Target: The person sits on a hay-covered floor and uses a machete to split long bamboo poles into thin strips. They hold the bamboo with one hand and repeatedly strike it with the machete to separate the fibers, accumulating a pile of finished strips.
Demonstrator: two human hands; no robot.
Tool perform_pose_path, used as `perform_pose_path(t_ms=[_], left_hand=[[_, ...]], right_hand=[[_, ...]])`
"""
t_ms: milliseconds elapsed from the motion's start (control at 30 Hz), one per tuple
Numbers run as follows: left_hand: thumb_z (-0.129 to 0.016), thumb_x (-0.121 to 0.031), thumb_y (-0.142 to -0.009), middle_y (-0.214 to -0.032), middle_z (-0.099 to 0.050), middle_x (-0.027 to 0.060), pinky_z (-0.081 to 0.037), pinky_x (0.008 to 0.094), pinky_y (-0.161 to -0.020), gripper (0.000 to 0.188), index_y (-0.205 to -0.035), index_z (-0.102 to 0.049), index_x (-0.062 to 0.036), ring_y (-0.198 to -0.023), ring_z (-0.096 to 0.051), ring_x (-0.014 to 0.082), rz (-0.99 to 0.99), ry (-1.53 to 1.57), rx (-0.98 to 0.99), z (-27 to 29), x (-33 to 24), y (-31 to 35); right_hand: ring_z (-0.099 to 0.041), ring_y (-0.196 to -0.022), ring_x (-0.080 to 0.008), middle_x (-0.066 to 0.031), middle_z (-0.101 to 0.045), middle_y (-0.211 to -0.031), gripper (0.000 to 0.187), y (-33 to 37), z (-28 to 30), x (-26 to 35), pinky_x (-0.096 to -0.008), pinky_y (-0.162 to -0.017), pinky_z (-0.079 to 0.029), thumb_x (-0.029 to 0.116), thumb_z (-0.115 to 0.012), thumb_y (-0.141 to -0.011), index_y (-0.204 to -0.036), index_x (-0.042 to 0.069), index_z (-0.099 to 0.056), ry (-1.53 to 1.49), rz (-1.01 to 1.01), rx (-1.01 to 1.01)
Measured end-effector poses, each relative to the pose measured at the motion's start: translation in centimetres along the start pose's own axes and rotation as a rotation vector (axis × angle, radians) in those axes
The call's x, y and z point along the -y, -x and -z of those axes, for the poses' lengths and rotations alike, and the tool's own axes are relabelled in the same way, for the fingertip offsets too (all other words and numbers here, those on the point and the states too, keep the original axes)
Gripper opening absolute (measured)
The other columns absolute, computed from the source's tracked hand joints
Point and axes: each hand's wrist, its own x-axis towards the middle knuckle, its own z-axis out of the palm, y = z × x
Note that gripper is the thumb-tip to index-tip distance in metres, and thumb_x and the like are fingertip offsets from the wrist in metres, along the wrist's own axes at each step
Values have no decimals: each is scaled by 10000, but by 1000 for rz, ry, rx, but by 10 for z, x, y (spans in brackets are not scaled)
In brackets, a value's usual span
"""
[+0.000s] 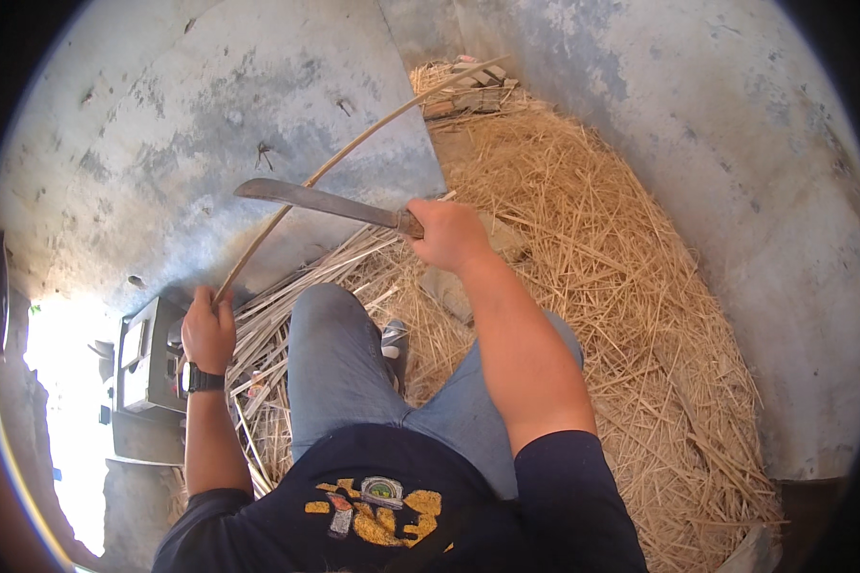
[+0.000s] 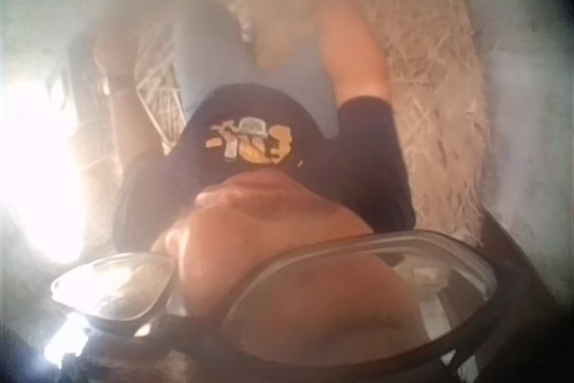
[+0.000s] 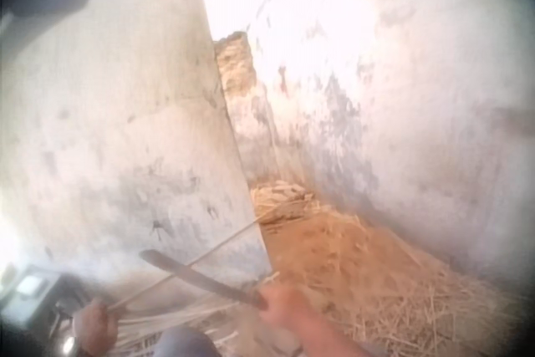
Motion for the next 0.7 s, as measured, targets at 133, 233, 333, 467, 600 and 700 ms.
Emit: perform_pose_path(t_ms=[133, 233, 333, 467, 600, 700], left_hand=[[-682, -340, -968, -645, -590, 129, -414, 439, -557, 334, -838, -633, -36, -590, -562, 341, 146, 243, 154, 1, -16, 3], [-739, -388, -917, -612, -541, 105, -390, 415, -537, 385, -821, -622, -35, -554, -524, 292, 212, 242, 254, 6, -15, 8], [-780, -436, -862, -602, -519, 93, -379, 399, -526, 439, -797, -602, -40, -539, -503, 265, 165, 249, 216, 6, -10, 12], [-779, -441, -855, -615, -520, 94, -386, 407, -527, 439, -783, -594, -50, -549, -513, 281, 92, 183, 163, 10, -4, 14], [-769, -437, -867, -639, -530, 102, -392, 412, -533, 427, -785, -592, -57, -564, -523, 295, 44, 183, 125, 14, 3, 15], [-747, -420, -892, -654, -538, 116, -397, 419, -541, 412, -787, -586, -56, -574, -527, 314, 66, 177, 150, 16, 5, 15]], right_hand=[[-686, -834, -373, -152, -710, -871, 309, 0, 2, 7, -461, -725, -540, 249, -799, -787, -1034, 99, -692, 38, 11, 14], [-684, -831, -370, -142, -708, -870, 312, -5, -5, 14, -463, -719, -537, 253, -800, -785, -1036, 105, -689, 66, 42, 50], [-683, -828, -367, -133, -710, -874, 309, -11, -13, 23, -464, -718, -537, 263, -800, -786, -1038, 120, -693, 57, 59, 82], [-686, -822, -361, -129, -714, -875, 290, -20, -13, 37, -456, -714, -538, 268, -800, -796, -1036, 138, -703, 61, 84, 52], [-689, -798, -358, -139, -716, -863, 278, -28, -4, 40, -445, -694, -536, 265, -804, -810, -1035, 130, -714, 42, -29, 12], [-691, -779, -353, -144, -715, -850, 267, -27, 3, 38, -438, -684, -535, 260, -802, -817, -1022, 113, -713, -12, -146, -13]])
